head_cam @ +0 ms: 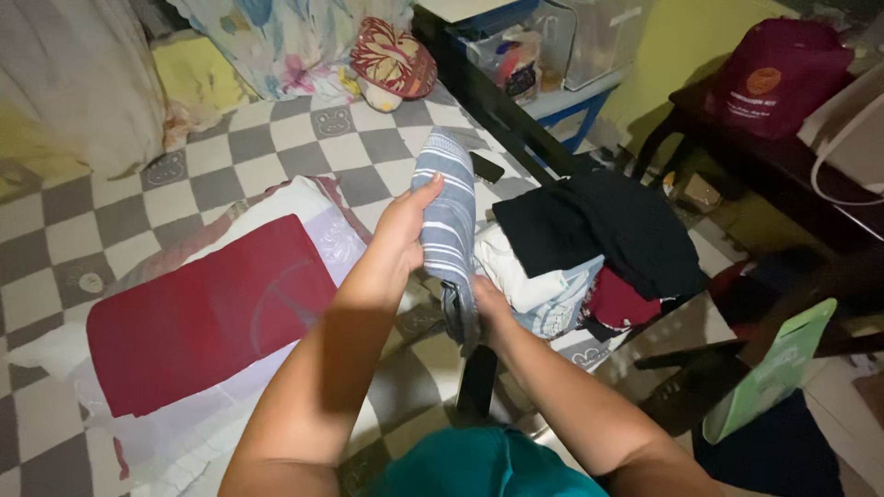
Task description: The person folds several pieces of clothing on a bed, including a maroon shirt, a black shirt, and a patterned shirt. The person also briefly moves a cardboard box with a phone and charger from the bed to a nearby shelf.
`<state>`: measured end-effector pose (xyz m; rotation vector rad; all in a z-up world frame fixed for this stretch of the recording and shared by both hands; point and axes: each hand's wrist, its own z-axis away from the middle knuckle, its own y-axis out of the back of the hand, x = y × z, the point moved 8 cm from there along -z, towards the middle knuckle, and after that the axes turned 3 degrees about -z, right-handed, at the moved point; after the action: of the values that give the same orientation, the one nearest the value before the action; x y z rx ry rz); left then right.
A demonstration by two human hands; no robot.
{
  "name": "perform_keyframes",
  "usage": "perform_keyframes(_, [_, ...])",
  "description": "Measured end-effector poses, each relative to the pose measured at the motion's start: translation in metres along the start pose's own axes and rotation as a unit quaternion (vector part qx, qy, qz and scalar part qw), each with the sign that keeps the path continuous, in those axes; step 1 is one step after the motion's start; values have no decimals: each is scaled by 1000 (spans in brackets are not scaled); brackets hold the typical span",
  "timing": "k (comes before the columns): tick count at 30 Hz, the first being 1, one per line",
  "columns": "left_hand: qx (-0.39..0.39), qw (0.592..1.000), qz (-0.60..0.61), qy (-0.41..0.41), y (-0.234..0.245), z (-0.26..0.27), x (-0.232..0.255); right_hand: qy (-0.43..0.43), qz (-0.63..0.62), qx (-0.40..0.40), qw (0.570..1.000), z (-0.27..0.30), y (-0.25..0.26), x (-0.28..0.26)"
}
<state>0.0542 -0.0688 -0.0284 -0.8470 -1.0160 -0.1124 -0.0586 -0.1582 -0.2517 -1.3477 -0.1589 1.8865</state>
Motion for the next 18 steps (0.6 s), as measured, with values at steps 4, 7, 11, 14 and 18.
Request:
perform_keyframes(4, [36, 999, -2, -4, 7, -4, 1, -49, -81, 17, 995, -2, 27, -3])
perform_keyframes(7, [25, 998, 60, -10, 3, -15, -2, 63, -40, 22, 997, -26, 74, -37])
perform_keyframes(11, [24, 996, 65, -53, -10, -36, -4, 152, -67, 98, 981, -61, 159, -83])
perform_keyframes(14, [50, 990, 101, -83, -27, -50, -15, 202, -107, 119, 966, -93, 204, -137])
perform_keyframes(18, [152, 969, 123, -151, -32, -72, -11, 251, -92, 177, 947, -135, 230, -198])
